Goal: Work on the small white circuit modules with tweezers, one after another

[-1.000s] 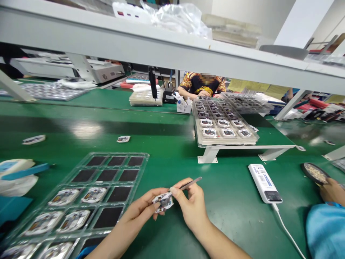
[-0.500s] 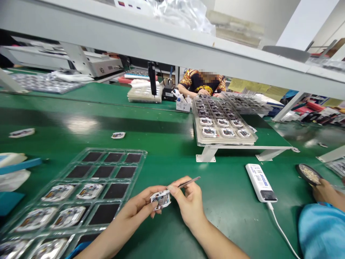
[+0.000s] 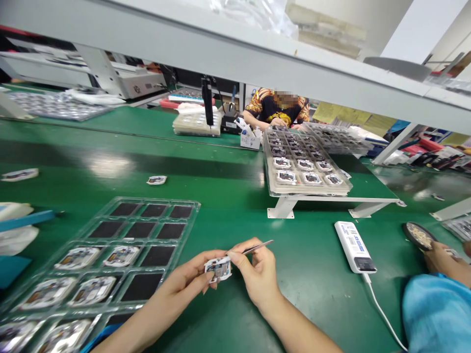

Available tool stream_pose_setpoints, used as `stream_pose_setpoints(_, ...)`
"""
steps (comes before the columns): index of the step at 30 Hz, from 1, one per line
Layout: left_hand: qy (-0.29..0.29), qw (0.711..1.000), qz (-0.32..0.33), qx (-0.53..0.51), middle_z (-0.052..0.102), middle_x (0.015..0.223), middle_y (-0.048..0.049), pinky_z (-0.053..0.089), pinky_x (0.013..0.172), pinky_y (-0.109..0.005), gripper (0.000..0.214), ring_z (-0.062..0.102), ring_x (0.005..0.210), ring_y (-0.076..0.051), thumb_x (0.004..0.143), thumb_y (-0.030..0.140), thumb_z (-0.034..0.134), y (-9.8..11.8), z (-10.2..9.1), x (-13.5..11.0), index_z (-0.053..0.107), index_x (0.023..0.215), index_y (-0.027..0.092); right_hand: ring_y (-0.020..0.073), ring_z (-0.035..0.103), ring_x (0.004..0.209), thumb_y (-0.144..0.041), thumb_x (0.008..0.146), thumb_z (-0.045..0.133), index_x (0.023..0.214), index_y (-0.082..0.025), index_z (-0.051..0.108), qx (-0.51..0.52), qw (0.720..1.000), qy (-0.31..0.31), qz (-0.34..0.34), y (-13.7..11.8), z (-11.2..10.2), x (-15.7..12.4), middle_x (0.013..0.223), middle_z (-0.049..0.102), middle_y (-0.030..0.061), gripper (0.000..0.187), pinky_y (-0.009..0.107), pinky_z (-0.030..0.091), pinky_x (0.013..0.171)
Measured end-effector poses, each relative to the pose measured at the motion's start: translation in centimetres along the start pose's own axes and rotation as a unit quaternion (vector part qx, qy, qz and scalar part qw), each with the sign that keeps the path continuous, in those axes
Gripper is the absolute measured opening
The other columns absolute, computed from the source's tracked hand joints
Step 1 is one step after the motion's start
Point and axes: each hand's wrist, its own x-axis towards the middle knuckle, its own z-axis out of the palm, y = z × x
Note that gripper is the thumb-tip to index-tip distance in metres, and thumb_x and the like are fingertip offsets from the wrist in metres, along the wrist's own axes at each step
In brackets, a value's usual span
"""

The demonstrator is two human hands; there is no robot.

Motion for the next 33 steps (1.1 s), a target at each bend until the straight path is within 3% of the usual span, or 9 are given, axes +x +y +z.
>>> stream_pose_setpoints(11,-0.034,0.998,0.025,0.052,0.068,0.073,-0.0014,0.045,0.064,-0.026,0.026,0.056,0.065,-0.019,0.082,0.034,0.062,1.3,-0.4,-0.1,0.075,0.102,0.023,0.0197,0.07,0.071,-0.033,0.08,0.076,0.076,-0.021,0.071,-0.015,0.999,-0.035,-0.029,-0.2,0.0,-0.2,0.074,0.074,0.0039,0.014,0.031,0.054,0.067)
stream_pose_setpoints(23,0.009,0.999,-0.028,-0.033,0.065,0.064,-0.0006,0.042,0.057,-0.027,0.037,0.054,0.06,-0.017,0.081,0.046,0.064,-0.3,-0.3,0.3,0.071,0.104,0.017,0.0196,0.071,0.074,-0.031,0.079,0.077,0.078,-0.021,0.072,-0.008,0.999,-0.012,-0.038,0.2,0.2,-0.3,0.077,0.075,0.0037,0.011,0.031,0.056,0.07)
stream_pose_setpoints(27,0.057,0.993,-0.025,-0.101,0.066,0.07,-0.0019,0.041,0.056,-0.027,0.038,0.057,0.064,-0.017,0.084,0.051,0.061,-0.6,-0.1,0.3,0.07,0.099,0.018,0.0193,0.072,0.079,-0.032,0.079,0.078,0.081,-0.022,0.071,0.03,0.998,0.021,-0.043,0.4,0.2,-0.5,0.081,0.076,0.0031,0.012,0.03,0.058,0.074)
stream_pose_setpoints(33,0.053,0.996,-0.026,-0.071,0.066,0.063,-0.001,0.04,0.055,-0.027,0.04,0.054,0.059,-0.016,0.083,0.054,0.061,0.0,0.1,0.1,0.067,0.094,0.016,0.017,0.072,0.08,-0.028,0.079,0.079,0.082,-0.023,0.073,0.056,0.997,0.014,-0.047,0.9,0.5,-0.6,0.083,0.077,0.002,0.009,0.027,0.058,0.073)
